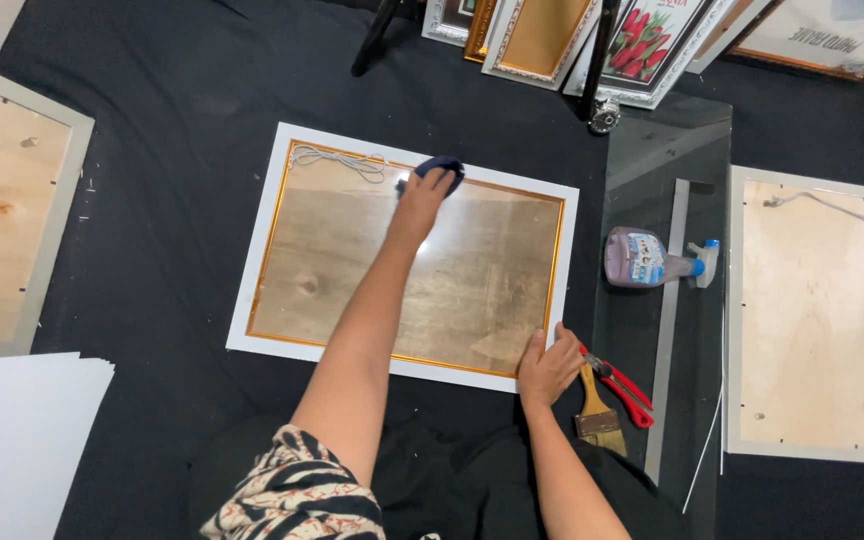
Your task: Cleaning the glass of a picture frame using a spray bottle and a cloth.
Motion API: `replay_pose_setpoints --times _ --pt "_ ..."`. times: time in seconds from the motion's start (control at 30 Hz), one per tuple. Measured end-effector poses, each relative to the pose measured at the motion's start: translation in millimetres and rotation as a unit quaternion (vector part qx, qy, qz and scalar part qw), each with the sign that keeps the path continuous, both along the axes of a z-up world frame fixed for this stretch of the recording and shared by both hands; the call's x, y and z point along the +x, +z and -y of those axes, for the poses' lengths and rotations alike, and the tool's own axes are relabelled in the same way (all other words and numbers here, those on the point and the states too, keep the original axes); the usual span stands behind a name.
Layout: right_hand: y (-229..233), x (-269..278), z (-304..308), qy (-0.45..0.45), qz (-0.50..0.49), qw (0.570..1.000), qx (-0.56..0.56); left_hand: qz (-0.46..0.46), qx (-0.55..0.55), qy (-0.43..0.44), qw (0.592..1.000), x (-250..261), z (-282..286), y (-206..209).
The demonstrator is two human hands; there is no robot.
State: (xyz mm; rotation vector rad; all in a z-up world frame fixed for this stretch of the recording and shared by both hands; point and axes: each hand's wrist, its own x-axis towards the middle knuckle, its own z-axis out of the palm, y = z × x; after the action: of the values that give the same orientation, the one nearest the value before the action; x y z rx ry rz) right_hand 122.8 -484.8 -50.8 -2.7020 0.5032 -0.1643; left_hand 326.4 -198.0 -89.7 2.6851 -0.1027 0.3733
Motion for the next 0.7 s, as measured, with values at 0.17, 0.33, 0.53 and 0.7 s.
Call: replay_pose_setpoints --times 0.17,0.33,0.53,0.7 --pt "-3 1 4 -0.006 -0.004 1.0 0.013 0.02 0.061 0.156 0.986 -22 -98 5" --pt "2 1 -1 0.005 -0.014 1.0 -0.004 0.05 0.041 0.23 0.971 -15 -75 -18" --pt "-2 1 -1 0.024 -0.026 0.998 -0.059 0.019 -0.003 0.129 0.991 18 88 -25" --pt "-10 0 3 0.022 -0.034 0.997 -0.061 0.054 0.039 -0.036 0.997 10 141 -36"
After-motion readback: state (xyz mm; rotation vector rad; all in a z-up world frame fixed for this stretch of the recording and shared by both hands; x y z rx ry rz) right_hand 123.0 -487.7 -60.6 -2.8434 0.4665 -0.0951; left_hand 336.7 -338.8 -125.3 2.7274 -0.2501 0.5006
